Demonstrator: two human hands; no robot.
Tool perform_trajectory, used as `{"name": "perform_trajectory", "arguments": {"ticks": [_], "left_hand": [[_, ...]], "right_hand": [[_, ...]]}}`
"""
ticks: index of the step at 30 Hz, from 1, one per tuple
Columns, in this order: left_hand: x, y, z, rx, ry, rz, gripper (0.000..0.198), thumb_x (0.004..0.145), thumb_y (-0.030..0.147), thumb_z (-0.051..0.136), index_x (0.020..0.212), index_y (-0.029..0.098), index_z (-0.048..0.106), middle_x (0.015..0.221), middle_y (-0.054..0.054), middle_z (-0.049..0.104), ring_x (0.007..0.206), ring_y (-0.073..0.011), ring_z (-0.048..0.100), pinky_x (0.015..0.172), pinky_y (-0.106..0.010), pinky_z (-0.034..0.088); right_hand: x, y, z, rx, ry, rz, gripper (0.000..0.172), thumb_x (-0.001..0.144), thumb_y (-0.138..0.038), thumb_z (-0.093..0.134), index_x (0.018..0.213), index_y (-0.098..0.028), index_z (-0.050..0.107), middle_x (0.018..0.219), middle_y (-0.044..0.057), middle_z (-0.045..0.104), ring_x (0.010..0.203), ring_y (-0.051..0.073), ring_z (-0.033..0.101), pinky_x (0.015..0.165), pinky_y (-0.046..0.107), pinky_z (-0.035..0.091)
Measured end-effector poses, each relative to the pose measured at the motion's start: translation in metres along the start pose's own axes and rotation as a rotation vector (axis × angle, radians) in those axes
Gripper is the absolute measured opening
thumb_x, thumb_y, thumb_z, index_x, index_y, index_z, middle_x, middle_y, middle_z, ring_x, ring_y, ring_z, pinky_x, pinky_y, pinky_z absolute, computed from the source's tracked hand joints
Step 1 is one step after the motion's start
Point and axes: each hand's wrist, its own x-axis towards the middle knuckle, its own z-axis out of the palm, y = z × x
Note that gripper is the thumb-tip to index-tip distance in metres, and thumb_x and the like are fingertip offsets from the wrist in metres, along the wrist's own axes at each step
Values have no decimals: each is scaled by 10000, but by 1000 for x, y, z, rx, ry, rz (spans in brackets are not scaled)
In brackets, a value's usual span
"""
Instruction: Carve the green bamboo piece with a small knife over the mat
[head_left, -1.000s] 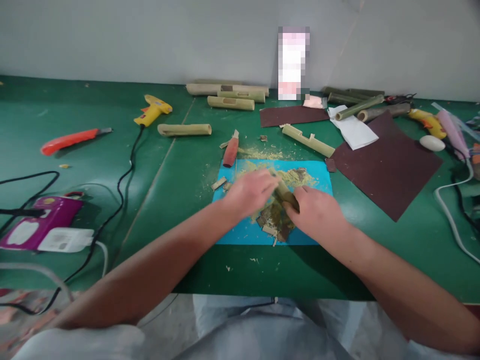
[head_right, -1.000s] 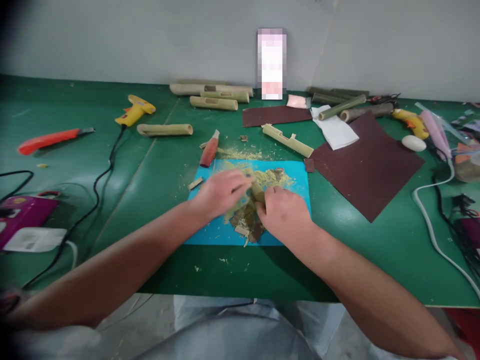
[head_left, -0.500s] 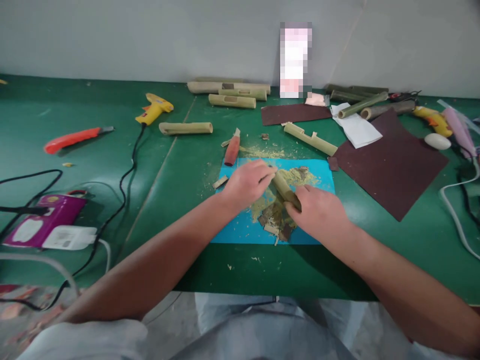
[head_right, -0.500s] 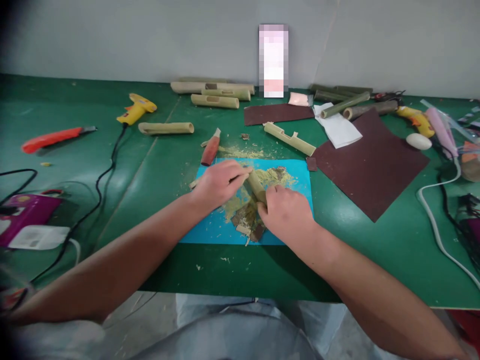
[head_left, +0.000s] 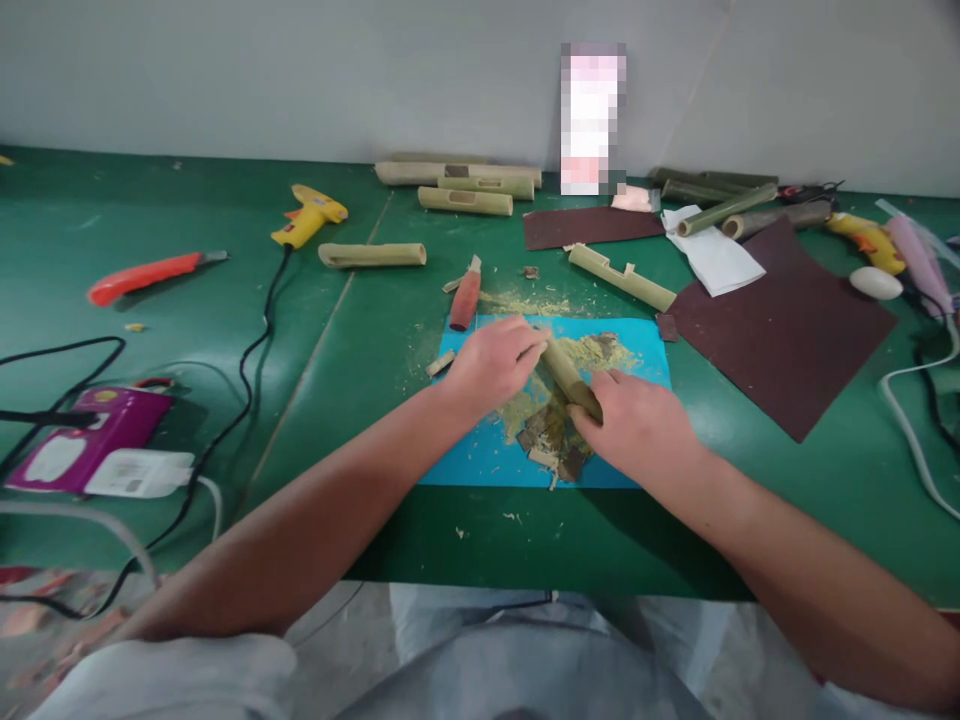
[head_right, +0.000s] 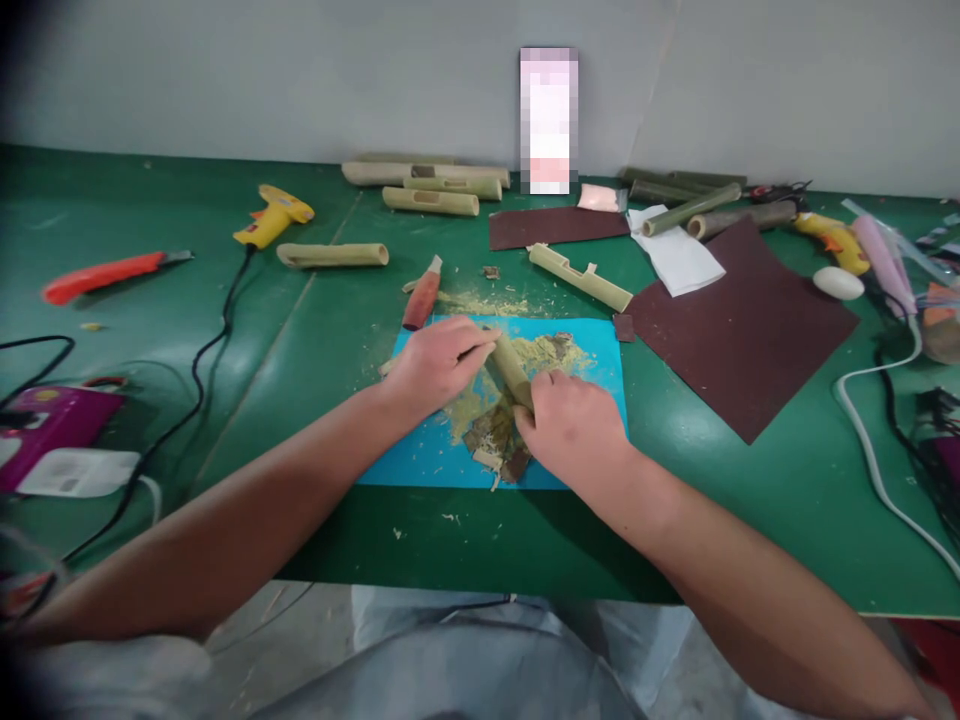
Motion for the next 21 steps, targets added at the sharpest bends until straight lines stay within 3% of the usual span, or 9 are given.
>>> {"name": "perform_trajectory", "arguments": {"ticks": [8,13,21], "left_hand": [[-4,-3,-1,87,-17,100,294,1052,273,493,1031,150,759,891,-83,722,852,-194,691,764,-316,571],[-4,0,-4,79,49,131,291,1061,257,482,1157,140,730,981,-95,735,906,-192,695,822,-335,578],[-10,21,2,56,-117,94,331,1076,279,425,1081,162,734,865,-59,694,812,-169,671,727,-288,543]], "right_hand": [[-2,-2,1,24,-31,-4,213,984,-356,557,965,-170,658,895,91,707,763,209,646,585,328,287],[-1,-2,2,27,-29,-10,213,986,-363,565,968,-170,655,890,93,702,781,221,653,585,332,282],[0,-2,3,31,-21,-17,209,981,-352,567,970,-164,658,901,102,703,797,218,647,596,322,304]]}}
